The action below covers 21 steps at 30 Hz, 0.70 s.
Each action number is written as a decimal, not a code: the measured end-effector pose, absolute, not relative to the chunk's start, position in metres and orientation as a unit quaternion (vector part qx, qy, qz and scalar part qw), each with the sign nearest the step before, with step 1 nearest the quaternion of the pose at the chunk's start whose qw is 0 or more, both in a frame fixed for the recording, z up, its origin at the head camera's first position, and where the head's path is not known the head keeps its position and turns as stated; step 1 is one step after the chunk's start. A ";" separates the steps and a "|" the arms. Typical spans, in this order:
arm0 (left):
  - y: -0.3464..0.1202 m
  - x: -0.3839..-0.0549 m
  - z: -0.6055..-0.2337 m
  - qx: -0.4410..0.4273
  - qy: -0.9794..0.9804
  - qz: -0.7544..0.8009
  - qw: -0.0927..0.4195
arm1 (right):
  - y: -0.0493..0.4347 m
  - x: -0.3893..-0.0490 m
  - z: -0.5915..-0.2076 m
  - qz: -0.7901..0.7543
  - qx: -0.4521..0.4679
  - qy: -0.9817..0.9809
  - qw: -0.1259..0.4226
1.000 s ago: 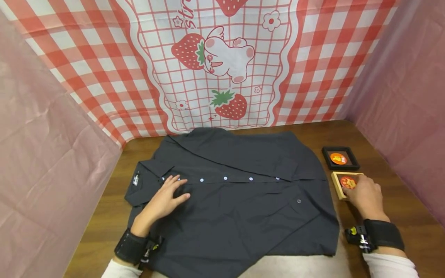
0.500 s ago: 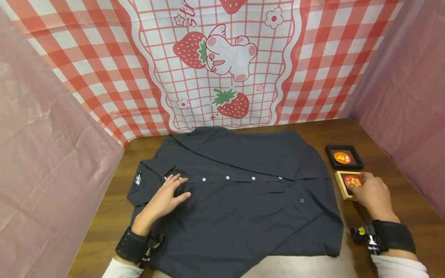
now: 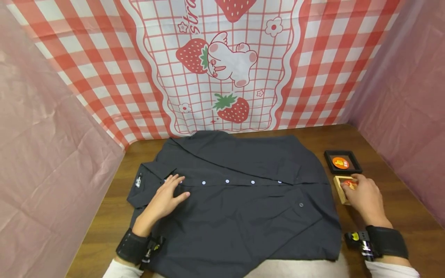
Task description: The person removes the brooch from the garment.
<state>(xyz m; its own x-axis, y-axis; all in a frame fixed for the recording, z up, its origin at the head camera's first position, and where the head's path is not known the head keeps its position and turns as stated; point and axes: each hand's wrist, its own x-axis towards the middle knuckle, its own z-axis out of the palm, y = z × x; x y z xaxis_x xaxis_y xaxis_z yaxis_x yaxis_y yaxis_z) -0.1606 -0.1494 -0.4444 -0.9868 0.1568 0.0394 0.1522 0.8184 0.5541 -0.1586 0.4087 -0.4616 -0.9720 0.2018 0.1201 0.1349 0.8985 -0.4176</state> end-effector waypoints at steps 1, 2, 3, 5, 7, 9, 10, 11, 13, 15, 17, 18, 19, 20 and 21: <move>-0.149 -0.160 -0.445 0.079 0.953 0.291 0.004 | 0.406 -0.159 -0.461 0.210 -0.085 -0.970 0.085; -0.149 -0.160 -0.445 0.077 0.953 0.293 0.003 | 0.403 -0.159 -0.460 0.212 -0.082 -0.970 0.088; -0.149 -0.160 -0.445 0.075 0.953 0.295 0.002 | 0.400 -0.159 -0.459 0.214 -0.080 -0.969 0.094; -0.148 -0.161 -0.445 0.070 0.953 0.296 0.000 | 0.394 -0.159 -0.458 0.221 -0.073 -0.967 0.107; -0.148 -0.162 -0.446 0.067 0.954 0.293 -0.003 | 0.387 -0.159 -0.457 0.230 -0.069 -0.964 0.118; -0.147 -0.163 -0.446 0.066 0.954 0.291 -0.007 | 0.382 -0.159 -0.457 0.239 -0.064 -0.960 0.128; -0.147 -0.164 -0.446 0.066 0.955 0.290 -0.009 | 0.379 -0.160 -0.456 0.241 -0.061 -0.959 0.133; -0.146 -0.164 -0.446 0.067 0.955 0.290 -0.011 | 0.376 -0.161 -0.456 0.242 -0.057 -0.959 0.136; -0.146 -0.165 -0.447 0.068 0.954 0.290 -0.014 | 0.372 -0.162 -0.455 0.241 -0.051 -0.961 0.128; -0.145 -0.165 -0.447 0.069 0.954 0.292 -0.015 | 0.368 -0.164 -0.453 0.234 -0.044 -0.964 0.115; -0.144 -0.165 -0.447 0.069 0.954 0.292 -0.017 | 0.364 -0.166 -0.451 0.225 -0.039 -0.968 0.101; -0.144 -0.166 -0.447 0.068 0.954 0.290 -0.018 | 0.362 -0.166 -0.451 0.223 -0.037 -0.970 0.096; -0.144 -0.166 -0.447 0.066 0.954 0.291 -0.020 | 0.360 -0.166 -0.450 0.222 -0.035 -0.970 0.095; -0.143 -0.166 -0.447 0.064 0.954 0.292 -0.022 | 0.358 -0.167 -0.449 0.223 -0.033 -0.970 0.096; -0.143 -0.166 -0.447 0.063 0.954 0.291 -0.024 | 0.357 -0.167 -0.448 0.225 -0.032 -0.969 0.096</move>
